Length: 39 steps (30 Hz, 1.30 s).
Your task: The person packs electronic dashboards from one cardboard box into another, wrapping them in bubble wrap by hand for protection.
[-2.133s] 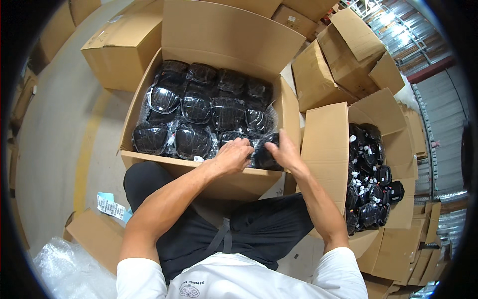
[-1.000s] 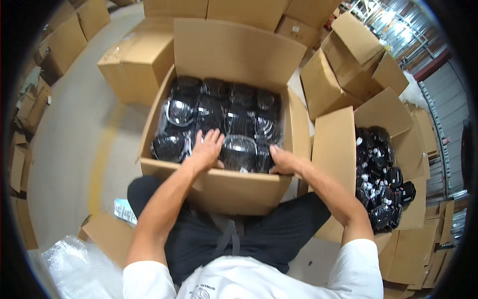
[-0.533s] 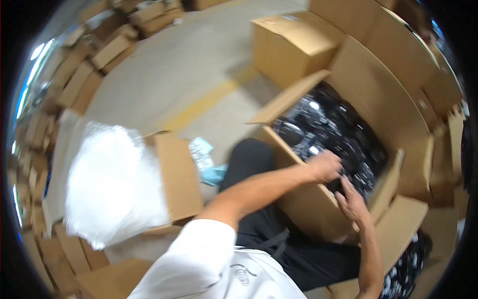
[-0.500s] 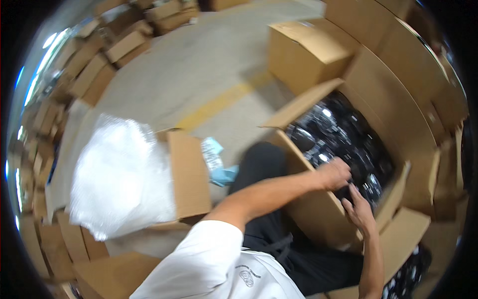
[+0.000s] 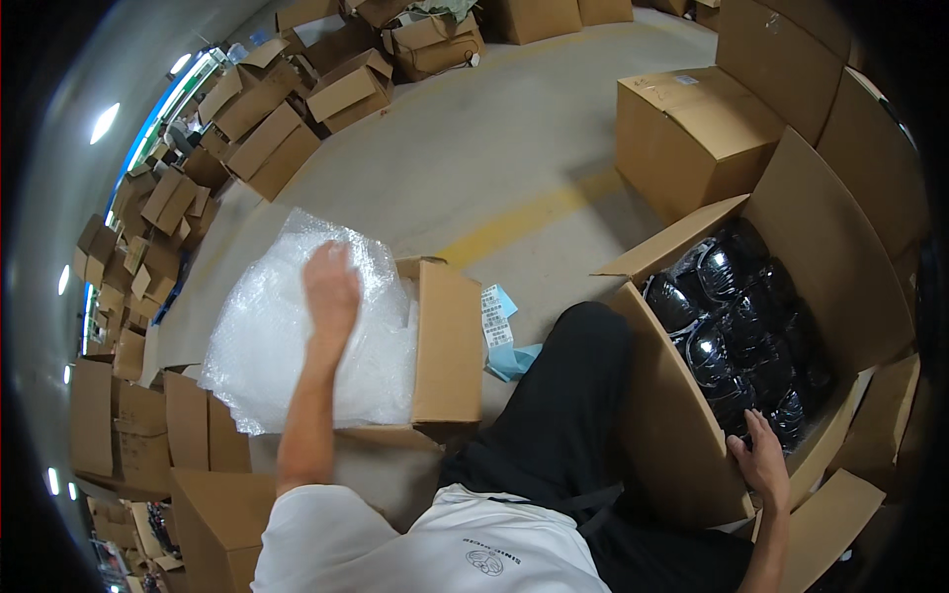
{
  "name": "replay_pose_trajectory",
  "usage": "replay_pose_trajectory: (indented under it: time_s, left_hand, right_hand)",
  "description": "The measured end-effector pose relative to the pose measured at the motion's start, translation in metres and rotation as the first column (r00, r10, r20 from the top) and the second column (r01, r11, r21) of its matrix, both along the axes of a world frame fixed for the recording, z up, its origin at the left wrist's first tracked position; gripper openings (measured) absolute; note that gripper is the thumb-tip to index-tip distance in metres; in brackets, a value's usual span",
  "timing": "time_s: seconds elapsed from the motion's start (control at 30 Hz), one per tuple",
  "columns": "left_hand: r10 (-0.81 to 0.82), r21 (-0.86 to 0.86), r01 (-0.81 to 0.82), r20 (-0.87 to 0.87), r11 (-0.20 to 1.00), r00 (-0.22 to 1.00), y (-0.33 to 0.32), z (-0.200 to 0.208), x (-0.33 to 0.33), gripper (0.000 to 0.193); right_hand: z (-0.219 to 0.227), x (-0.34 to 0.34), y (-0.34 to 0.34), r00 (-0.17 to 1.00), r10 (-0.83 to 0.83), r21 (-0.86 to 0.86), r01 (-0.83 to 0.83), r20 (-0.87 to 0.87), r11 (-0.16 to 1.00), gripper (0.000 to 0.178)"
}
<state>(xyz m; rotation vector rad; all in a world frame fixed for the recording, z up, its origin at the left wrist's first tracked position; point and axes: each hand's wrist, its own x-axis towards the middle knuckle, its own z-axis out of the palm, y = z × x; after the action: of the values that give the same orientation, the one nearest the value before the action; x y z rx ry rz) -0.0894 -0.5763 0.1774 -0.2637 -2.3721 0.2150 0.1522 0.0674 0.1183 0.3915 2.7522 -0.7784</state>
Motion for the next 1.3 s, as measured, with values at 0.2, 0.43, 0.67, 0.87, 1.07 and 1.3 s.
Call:
replay_pose_trajectory:
  time_s: [0.2,0.43,0.67,0.87,1.07,1.3]
  left_hand:
    - [0.431,0.246,-0.409,-0.042,0.879,0.901,-0.094,0.022,-0.023,0.043]
    - [0.030,0.424,0.017,-0.104,0.906,0.994,-0.036,0.086,-0.017,0.029]
    - [-0.559,0.750,0.605,-0.392,0.266,0.731,0.056,0.169,-0.001,0.027]
    - [-0.695,0.783,0.613,-0.499,-0.105,0.518,0.118,0.216,0.021,0.023]
    - [-0.824,0.803,0.587,-0.398,-0.100,0.404,0.191,0.215,0.048,0.015]
    - [-0.851,0.832,0.517,-0.110,0.203,0.513,0.199,0.179,0.049,0.023]
  right_hand:
    - [-0.010,0.005,0.010,0.997,0.068,0.020,-0.068,-0.044,0.998,0.059]
    - [0.004,0.008,-0.001,1.000,0.008,0.016,-0.008,-0.004,1.000,0.053]
    - [0.040,-0.006,-0.032,0.896,0.056,0.042,-0.042,-0.441,0.998,0.040]
    - [0.137,-0.104,-0.171,0.622,0.088,-0.163,-0.335,-0.778,0.928,0.065]
    - [0.189,-0.156,-0.251,0.506,-0.141,-0.413,-0.477,-0.851,0.776,0.057]
    - [0.159,-0.141,-0.215,0.244,0.046,-0.005,-0.203,-0.969,0.979,0.041]
